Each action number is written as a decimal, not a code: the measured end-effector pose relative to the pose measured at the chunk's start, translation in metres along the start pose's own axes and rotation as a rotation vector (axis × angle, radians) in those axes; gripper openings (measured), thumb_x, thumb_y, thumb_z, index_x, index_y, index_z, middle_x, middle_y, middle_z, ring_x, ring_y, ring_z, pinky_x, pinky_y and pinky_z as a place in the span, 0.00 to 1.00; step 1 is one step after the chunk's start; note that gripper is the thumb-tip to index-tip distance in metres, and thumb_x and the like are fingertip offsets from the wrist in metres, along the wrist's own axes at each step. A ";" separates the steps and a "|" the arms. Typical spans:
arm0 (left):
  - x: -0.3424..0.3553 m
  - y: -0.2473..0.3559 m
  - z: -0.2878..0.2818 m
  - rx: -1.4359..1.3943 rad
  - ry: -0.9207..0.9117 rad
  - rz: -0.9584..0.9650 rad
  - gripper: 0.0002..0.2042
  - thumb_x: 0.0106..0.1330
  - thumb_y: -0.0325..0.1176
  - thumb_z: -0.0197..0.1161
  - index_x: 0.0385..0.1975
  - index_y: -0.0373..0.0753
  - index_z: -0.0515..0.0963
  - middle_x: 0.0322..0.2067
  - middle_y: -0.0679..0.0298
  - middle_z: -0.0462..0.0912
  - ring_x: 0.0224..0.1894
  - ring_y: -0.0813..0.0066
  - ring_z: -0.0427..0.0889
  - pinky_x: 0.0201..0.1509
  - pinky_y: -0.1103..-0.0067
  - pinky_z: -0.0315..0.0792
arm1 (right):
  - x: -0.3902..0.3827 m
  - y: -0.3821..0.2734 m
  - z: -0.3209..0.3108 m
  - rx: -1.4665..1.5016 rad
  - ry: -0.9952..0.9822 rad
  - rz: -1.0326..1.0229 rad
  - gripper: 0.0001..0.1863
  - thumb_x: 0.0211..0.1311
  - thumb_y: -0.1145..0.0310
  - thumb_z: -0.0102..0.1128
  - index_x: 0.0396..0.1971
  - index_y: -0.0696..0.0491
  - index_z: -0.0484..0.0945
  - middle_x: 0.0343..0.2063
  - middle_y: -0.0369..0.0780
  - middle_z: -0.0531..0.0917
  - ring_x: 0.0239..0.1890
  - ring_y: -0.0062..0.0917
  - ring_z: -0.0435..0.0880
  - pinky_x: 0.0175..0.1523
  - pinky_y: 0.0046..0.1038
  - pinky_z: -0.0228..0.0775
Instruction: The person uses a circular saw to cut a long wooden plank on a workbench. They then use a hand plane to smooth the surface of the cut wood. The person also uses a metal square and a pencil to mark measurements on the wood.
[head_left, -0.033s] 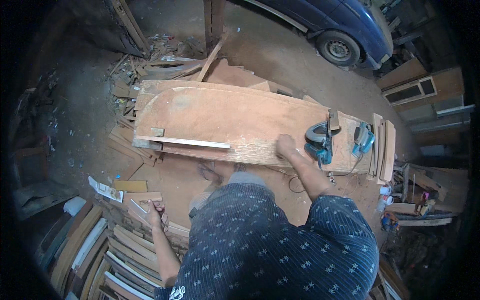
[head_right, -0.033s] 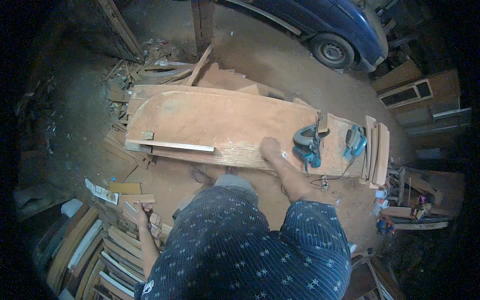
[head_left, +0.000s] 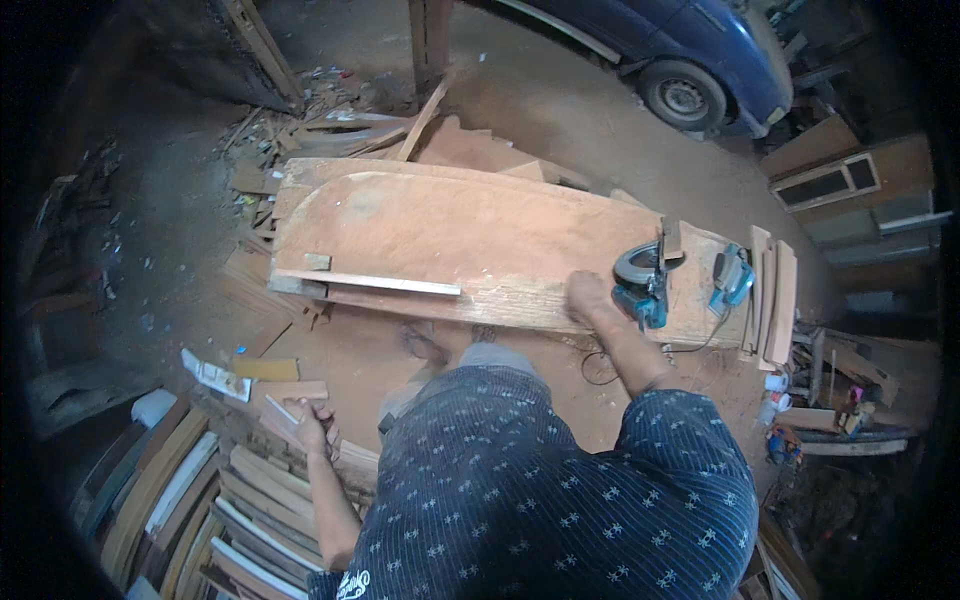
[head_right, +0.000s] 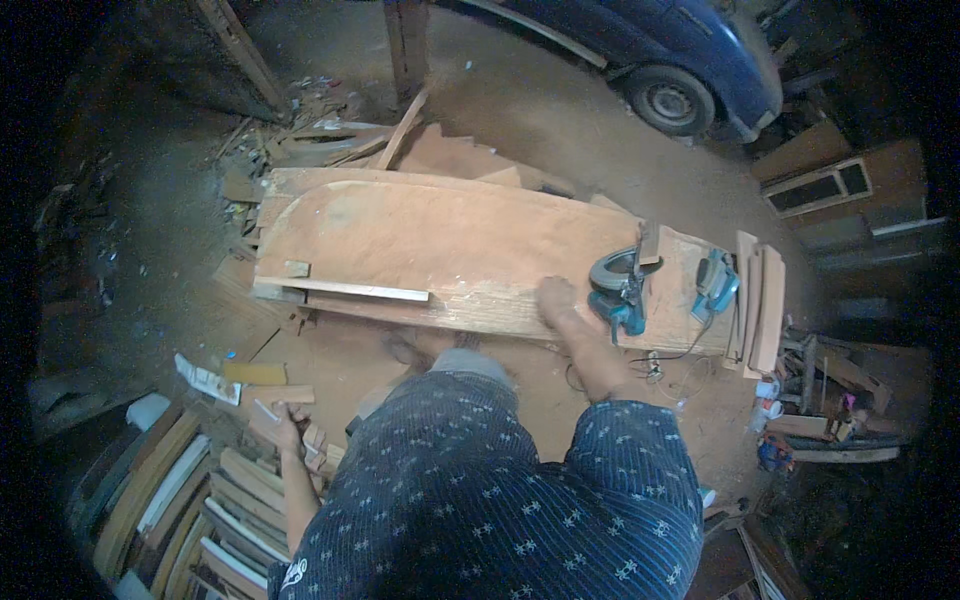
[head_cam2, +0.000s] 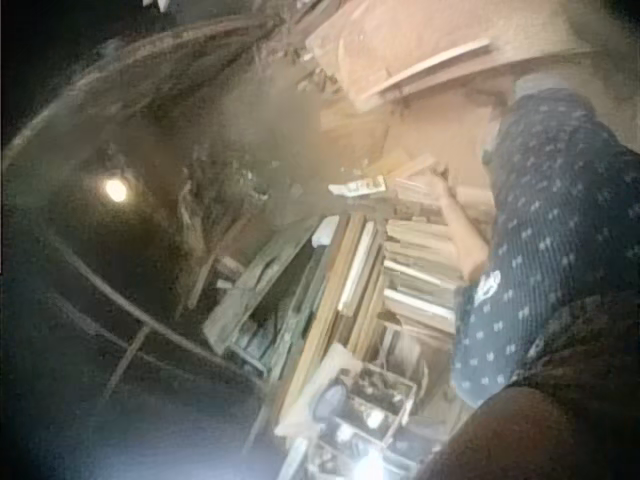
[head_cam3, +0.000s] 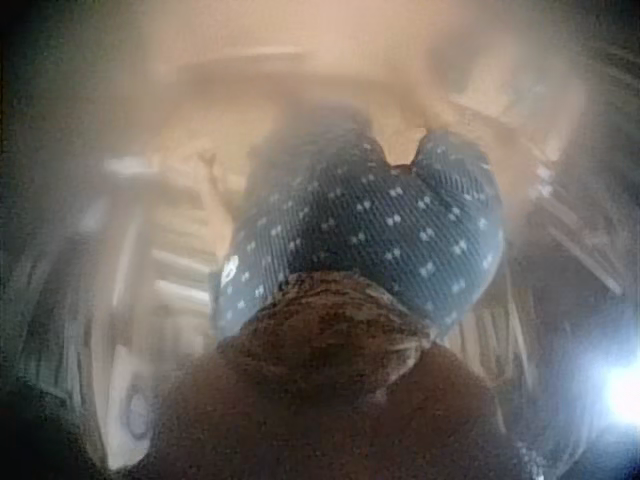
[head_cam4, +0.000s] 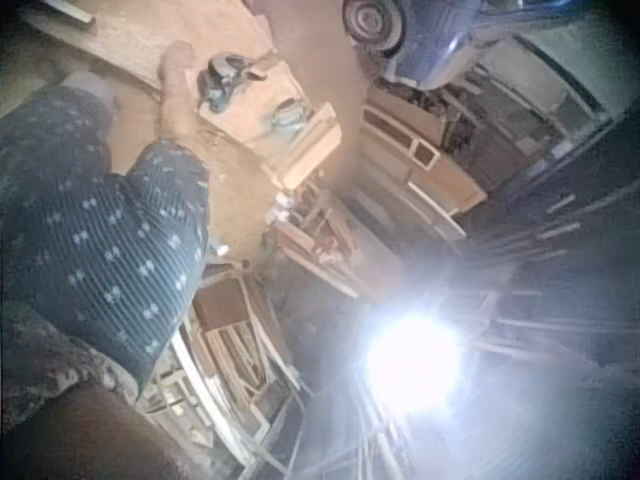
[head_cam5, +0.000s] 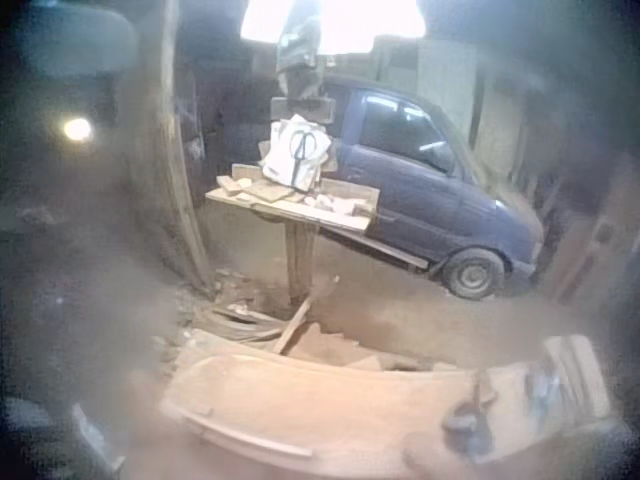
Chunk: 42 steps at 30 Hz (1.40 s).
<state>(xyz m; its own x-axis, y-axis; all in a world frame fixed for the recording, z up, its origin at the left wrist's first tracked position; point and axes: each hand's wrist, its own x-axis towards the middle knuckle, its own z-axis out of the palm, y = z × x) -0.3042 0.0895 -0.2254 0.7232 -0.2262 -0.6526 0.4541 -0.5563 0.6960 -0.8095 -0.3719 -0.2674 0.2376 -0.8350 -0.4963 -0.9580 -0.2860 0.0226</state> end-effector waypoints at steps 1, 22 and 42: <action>-0.016 0.000 -0.002 0.049 0.007 -0.006 0.25 0.77 0.55 0.51 0.46 0.35 0.78 0.24 0.64 0.80 0.28 0.76 0.82 0.31 0.81 0.74 | 0.002 0.027 0.006 -0.037 -0.144 0.061 0.14 0.60 0.67 0.58 0.42 0.54 0.88 0.47 0.50 0.87 0.53 0.42 0.86 0.59 0.44 0.77; -0.054 0.012 0.114 0.364 -0.378 0.280 0.17 0.76 0.44 0.59 0.48 0.34 0.82 0.38 0.61 0.85 0.37 0.78 0.82 0.42 0.79 0.76 | -0.165 0.144 -0.178 0.883 0.068 0.126 0.20 0.63 0.55 0.68 0.41 0.59 0.81 0.25 0.43 0.84 0.26 0.30 0.84 0.31 0.33 0.76; -0.130 0.082 0.291 0.404 -0.620 0.299 0.24 0.65 0.50 0.70 0.48 0.33 0.84 0.38 0.59 0.88 0.39 0.76 0.83 0.47 0.76 0.76 | -0.203 -0.049 -0.086 1.038 0.021 -0.587 0.17 0.54 0.66 0.72 0.41 0.59 0.84 0.33 0.45 0.88 0.36 0.23 0.85 0.47 0.31 0.76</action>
<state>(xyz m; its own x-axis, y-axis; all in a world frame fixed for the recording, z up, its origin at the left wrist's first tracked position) -0.5120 -0.1595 -0.1703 0.3092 -0.7492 -0.5857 -0.0235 -0.6217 0.7829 -0.7974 -0.2288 -0.0930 0.6761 -0.7139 -0.1823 -0.3725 -0.1178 -0.9205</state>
